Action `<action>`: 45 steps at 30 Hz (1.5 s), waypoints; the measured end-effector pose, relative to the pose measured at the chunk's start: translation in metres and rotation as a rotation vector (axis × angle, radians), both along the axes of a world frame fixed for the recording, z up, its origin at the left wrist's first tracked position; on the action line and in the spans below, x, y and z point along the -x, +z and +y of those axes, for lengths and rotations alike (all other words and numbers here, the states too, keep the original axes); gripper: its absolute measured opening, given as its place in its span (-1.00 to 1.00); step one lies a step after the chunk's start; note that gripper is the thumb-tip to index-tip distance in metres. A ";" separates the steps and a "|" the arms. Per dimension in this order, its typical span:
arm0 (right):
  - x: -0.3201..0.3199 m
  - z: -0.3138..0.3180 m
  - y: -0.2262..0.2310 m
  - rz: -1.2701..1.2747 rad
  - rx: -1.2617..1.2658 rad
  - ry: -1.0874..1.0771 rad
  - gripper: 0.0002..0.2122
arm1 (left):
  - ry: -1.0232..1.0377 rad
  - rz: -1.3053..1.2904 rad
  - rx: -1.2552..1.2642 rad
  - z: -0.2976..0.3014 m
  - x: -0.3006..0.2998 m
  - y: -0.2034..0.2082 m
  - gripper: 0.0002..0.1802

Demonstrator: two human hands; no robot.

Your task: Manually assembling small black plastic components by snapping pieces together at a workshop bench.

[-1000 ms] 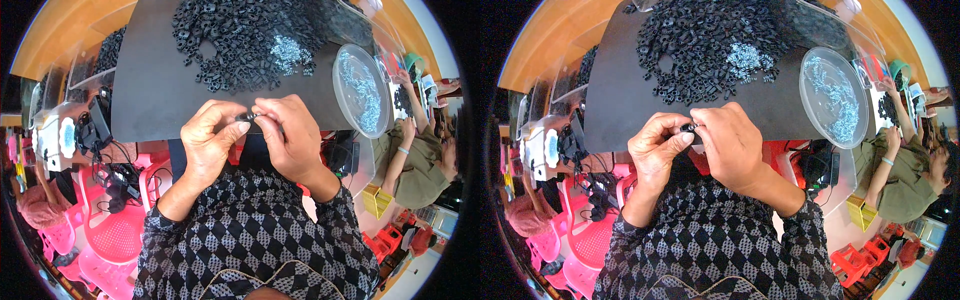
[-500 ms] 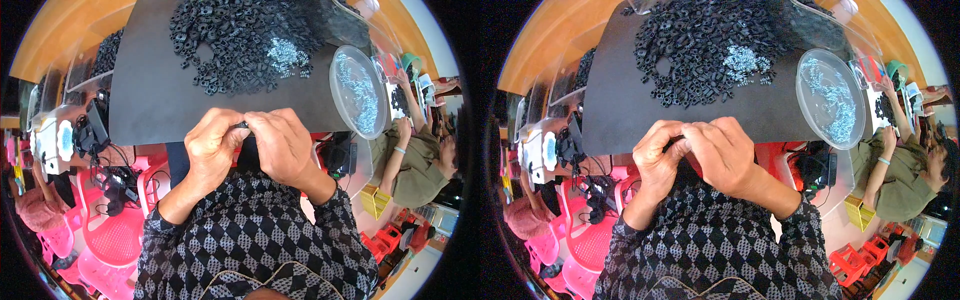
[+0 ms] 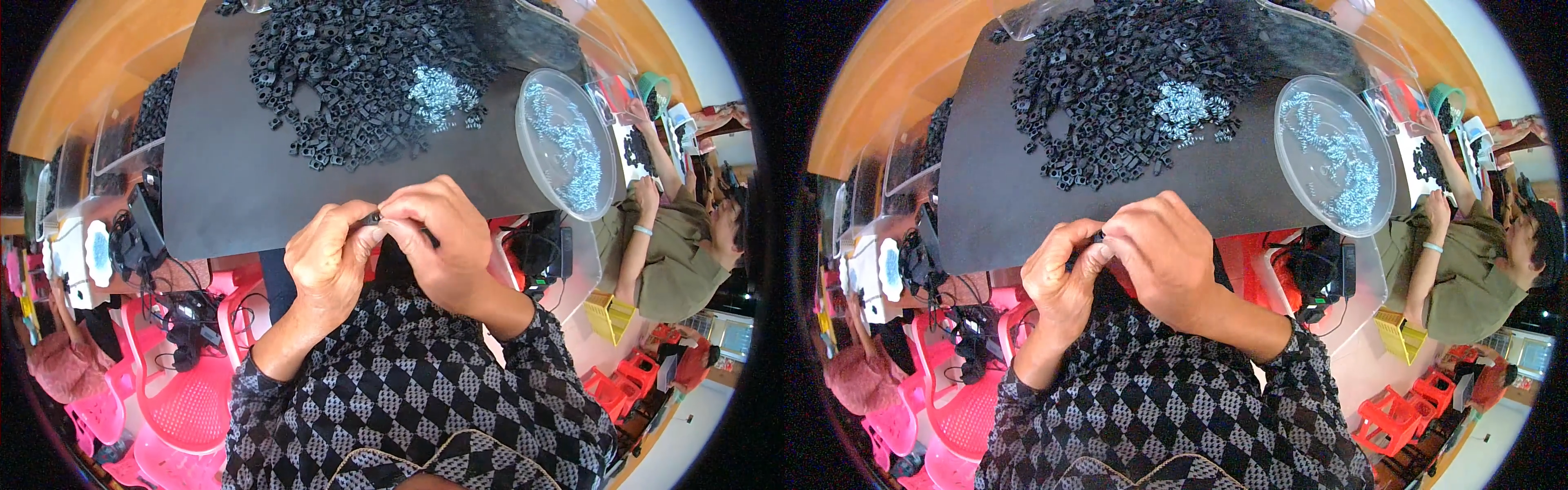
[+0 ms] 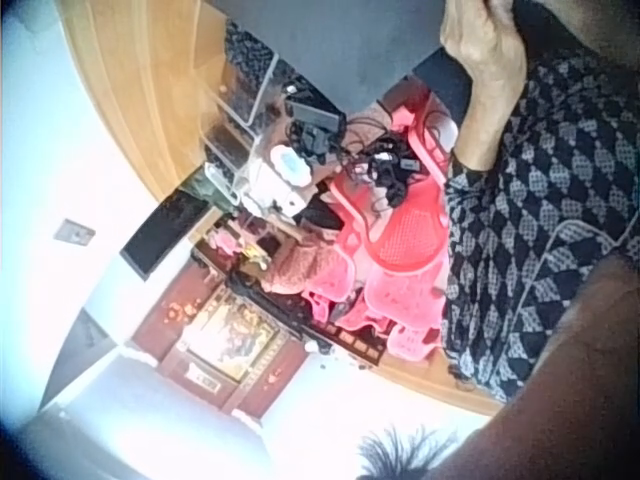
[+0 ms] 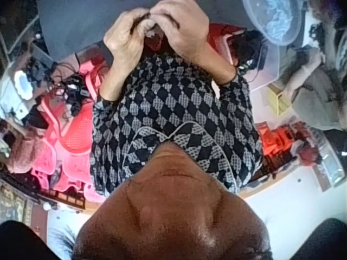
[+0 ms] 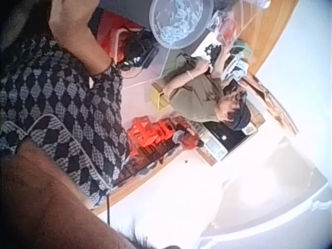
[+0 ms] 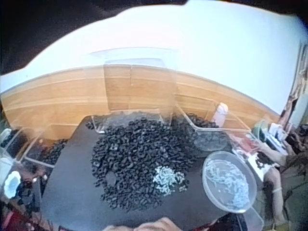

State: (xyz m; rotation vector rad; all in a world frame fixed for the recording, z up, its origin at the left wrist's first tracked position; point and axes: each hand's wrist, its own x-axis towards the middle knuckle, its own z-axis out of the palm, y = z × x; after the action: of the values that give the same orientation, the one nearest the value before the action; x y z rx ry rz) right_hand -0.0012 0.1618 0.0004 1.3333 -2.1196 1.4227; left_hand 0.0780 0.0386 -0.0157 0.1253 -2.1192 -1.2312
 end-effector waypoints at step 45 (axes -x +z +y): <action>0.040 0.036 -0.005 -0.261 -0.182 -0.254 -0.86 | -0.215 -0.063 -0.834 -0.004 0.006 -0.006 -0.83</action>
State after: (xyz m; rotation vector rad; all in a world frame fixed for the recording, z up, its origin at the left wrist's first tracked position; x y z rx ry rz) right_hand -0.0411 0.1980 -0.0047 0.9290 -2.5335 1.3879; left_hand 0.0722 0.0345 -0.0218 0.3043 -1.5622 -2.1964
